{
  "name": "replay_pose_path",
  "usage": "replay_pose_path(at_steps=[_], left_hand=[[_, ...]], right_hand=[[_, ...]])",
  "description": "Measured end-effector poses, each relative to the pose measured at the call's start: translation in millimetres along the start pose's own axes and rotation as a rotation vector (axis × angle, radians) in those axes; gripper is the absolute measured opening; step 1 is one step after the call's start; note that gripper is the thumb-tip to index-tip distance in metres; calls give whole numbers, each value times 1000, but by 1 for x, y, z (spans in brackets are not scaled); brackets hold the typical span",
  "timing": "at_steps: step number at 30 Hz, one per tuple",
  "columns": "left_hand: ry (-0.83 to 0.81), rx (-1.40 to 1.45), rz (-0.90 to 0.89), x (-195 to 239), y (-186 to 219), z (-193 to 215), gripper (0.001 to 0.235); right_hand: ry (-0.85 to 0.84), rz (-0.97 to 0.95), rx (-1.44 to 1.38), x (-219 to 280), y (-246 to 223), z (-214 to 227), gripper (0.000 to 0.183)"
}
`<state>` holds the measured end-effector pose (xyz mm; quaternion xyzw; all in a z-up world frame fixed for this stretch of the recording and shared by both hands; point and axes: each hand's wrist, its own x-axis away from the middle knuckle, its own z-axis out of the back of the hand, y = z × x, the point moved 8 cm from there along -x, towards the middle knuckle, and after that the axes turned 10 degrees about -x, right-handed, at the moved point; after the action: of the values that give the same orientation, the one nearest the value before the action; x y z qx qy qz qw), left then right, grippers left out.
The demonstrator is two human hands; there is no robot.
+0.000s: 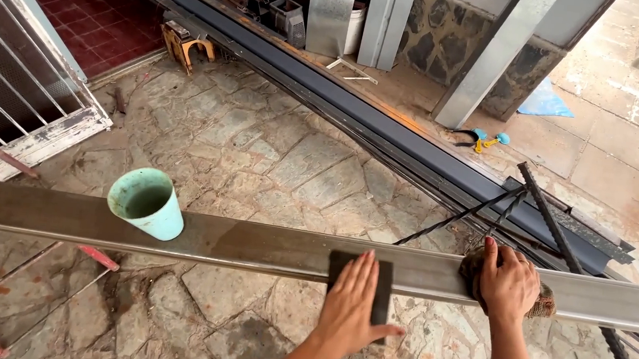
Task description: Sanding the surface of a long metal beam using a sanding block and wiping it down with a cloth.
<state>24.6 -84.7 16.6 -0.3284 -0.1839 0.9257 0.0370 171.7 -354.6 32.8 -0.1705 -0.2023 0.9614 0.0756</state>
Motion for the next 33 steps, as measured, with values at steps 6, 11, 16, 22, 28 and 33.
replay_pose_path(at_steps=[6, 11, 16, 22, 28, 33], left_hand=[[-430, 183, 184, 16, -123, -114, 118], [-310, 284, 96, -28, -41, -55, 124], [-71, 56, 5, 21, -68, -18, 139], [-655, 310, 143, -23, -87, -96, 125], [-464, 594, -41, 19, -53, -28, 130], [-107, -122, 222, 25, -140, -103, 117]], right_hand=[[45, 19, 5, 1, -4, 5, 74], [45, -5, 30, 5, -3, 6, 75], [44, -11, 26, 1, -3, 4, 76], [37, -20, 35, 2, 0, 2, 81], [32, -26, 42, -1, 1, 1, 81], [34, -27, 46, 1, 0, 2, 80]])
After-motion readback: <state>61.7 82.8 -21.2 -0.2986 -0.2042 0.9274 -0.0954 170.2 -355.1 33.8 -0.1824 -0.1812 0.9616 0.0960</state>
